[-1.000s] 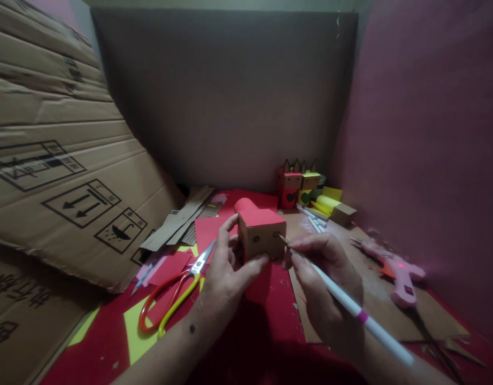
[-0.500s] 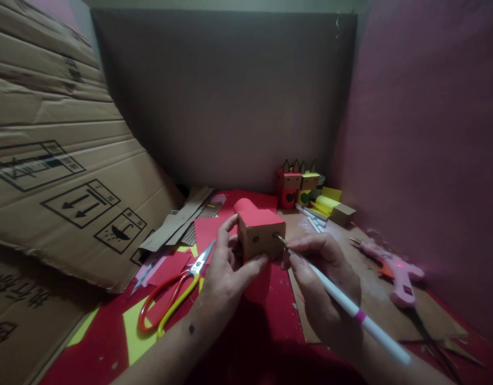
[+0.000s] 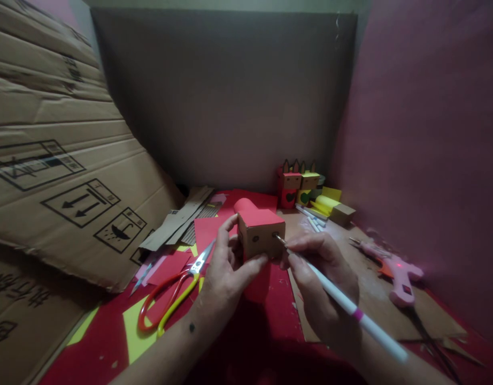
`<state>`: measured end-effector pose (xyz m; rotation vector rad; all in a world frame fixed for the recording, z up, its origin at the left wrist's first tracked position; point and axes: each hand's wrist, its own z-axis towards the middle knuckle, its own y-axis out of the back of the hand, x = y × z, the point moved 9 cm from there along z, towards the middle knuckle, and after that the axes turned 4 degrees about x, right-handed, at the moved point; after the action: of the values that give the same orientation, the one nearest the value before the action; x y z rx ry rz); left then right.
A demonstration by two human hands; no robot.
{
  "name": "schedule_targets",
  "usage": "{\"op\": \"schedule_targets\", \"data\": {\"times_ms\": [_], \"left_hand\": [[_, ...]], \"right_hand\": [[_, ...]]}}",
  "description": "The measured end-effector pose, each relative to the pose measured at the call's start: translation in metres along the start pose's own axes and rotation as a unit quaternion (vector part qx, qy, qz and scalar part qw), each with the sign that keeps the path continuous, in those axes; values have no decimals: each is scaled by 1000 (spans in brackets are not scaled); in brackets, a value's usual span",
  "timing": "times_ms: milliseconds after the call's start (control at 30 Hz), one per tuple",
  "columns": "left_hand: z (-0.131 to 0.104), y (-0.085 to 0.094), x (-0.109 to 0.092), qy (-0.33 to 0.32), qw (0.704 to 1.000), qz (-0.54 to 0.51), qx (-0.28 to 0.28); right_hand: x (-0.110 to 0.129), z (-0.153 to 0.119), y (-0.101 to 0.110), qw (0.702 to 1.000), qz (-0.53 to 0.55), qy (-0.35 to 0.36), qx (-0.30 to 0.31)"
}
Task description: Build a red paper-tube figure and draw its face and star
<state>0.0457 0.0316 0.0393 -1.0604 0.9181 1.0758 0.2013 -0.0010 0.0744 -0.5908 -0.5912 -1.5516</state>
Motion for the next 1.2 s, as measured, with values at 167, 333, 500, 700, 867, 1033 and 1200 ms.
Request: {"op": "schedule_targets", "data": {"times_ms": [167, 333, 500, 700, 867, 1033, 1200], "left_hand": [[1, -1, 1, -7, 1000, 1, 11], [1, -1, 2, -1, 1000, 4, 16], [-1, -2, 0, 1, 1000, 7, 12], [0, -1, 1, -5, 1000, 5, 10], [1, -2, 1, -3, 1000, 4, 13], [0, -2, 1, -2, 1000, 3, 11], [0, -2, 2, -8, 1000, 0, 11]], "right_hand": [[-1, 1, 0, 1000, -13, -7, 5], [0, 1, 0, 1000, -11, -6, 4], [-1, 1, 1, 1000, -11, -9, -2], [-3, 2, 1, 1000, -12, -8, -3], [-3, 2, 1, 1000, -24, -8, -2], [-1, 2, 1, 999, -31, -6, -1], [-1, 2, 1, 999, -37, -9, 2]]}}
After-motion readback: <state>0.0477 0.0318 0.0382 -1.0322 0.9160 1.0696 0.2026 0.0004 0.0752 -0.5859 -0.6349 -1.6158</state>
